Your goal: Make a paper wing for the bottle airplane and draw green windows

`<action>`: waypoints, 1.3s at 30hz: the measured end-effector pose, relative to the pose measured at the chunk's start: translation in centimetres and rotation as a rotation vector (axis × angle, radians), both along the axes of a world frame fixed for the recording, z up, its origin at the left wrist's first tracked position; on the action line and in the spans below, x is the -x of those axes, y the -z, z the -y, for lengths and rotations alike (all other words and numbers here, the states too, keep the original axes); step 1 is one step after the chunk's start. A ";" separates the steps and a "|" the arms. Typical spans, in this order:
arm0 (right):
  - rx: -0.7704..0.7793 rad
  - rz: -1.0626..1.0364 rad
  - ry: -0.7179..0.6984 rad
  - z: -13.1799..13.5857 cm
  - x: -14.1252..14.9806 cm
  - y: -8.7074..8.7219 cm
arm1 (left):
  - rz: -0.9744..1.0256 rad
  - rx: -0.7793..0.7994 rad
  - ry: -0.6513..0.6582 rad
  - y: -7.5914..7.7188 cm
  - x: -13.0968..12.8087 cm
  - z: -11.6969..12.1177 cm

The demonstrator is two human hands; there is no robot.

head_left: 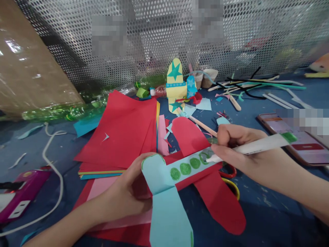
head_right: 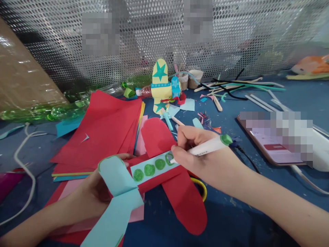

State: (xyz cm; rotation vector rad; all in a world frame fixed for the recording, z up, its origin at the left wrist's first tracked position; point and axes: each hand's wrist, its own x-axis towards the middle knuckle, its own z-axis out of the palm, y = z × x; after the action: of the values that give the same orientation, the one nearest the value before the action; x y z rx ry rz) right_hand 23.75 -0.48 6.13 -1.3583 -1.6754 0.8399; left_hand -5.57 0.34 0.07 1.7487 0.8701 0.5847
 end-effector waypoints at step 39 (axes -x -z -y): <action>-0.021 -0.028 -0.014 0.0 -0.3 -0.5 | -0.002 0.064 -0.069 -0.5 -1.1 0.9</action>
State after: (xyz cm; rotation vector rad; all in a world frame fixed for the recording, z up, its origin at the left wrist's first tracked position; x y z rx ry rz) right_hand 24.08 -0.52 6.60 -1.3170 -1.6693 0.8433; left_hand -4.45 -0.58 0.61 1.6670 0.9445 0.5940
